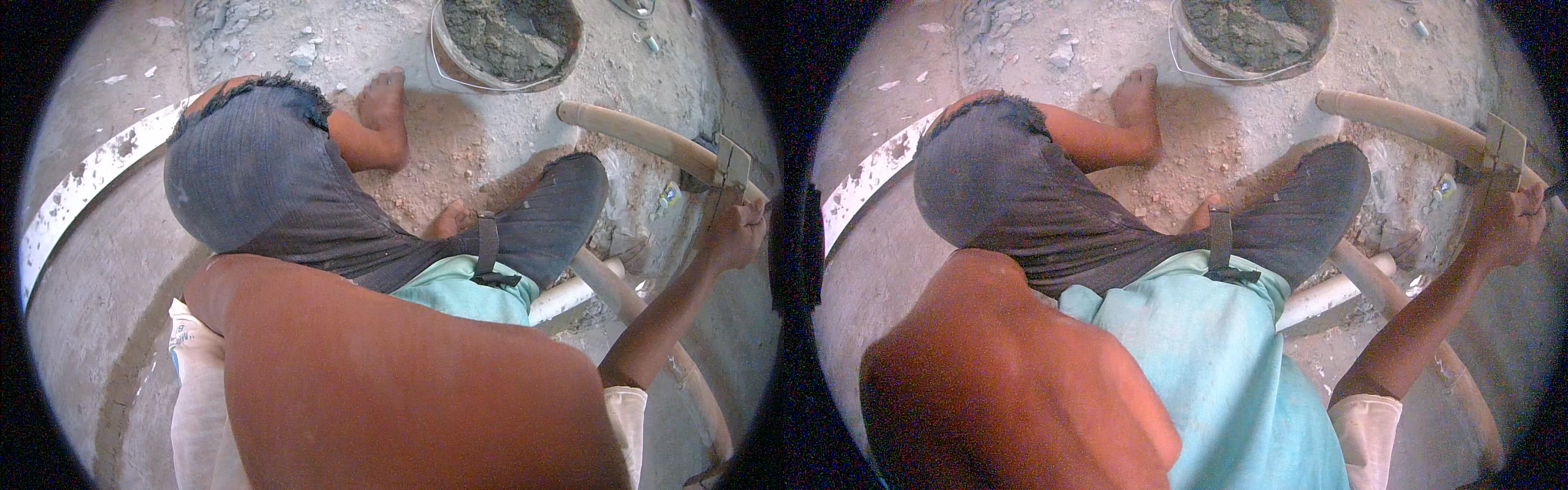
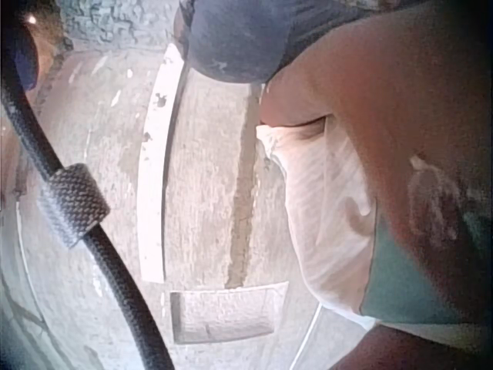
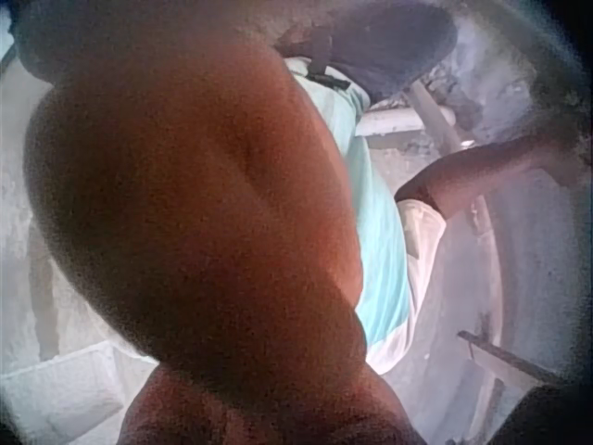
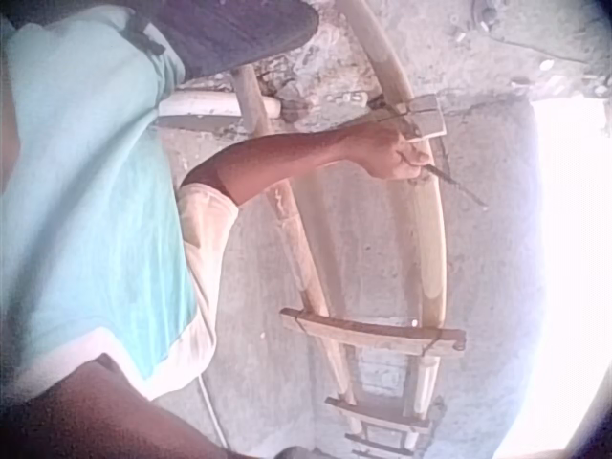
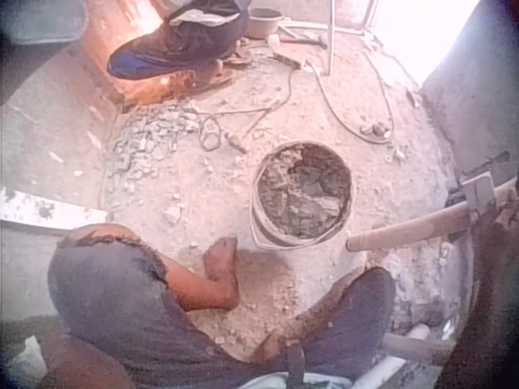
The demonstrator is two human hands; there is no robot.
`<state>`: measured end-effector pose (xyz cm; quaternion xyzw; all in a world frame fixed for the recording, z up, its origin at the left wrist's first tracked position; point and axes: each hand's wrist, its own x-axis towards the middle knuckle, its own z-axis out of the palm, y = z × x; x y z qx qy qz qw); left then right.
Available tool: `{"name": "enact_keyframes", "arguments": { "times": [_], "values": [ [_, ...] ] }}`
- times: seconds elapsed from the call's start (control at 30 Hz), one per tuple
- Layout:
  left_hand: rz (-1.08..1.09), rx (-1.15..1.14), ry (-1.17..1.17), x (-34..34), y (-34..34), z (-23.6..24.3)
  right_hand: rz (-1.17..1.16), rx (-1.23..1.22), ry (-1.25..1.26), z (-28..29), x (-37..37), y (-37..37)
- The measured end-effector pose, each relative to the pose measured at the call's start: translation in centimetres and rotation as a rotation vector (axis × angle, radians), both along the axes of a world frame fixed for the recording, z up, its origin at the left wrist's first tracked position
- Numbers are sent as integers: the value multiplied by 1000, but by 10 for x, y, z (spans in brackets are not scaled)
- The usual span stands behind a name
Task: The person uses a power grinder to grind or cut a concrete object held inside a bucket, while another person works on the nearby wall.
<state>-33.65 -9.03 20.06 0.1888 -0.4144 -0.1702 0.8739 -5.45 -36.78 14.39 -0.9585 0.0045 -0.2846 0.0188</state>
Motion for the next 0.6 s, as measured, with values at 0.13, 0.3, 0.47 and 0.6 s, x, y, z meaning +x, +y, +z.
{"name": "enact_keyframes", "arguments": {
  "times": [0.13, 0.3, 0.47, 0.6],
  "values": [
    [3, -4, 0, 0, 0, 0, 3, 10, 7, 0, 1, -1],
    [6, -3, -2, 1, 1, -1, 14, 9, 5, 2, -3, 5],
    [-1, -11, -12, 2, 2, 0, 130, 68, -53, 1, -9, 8],
    [3, -7, -13, 3, 1, 1, 44, -40, 2, 1, 0, 1]
  ]
}}
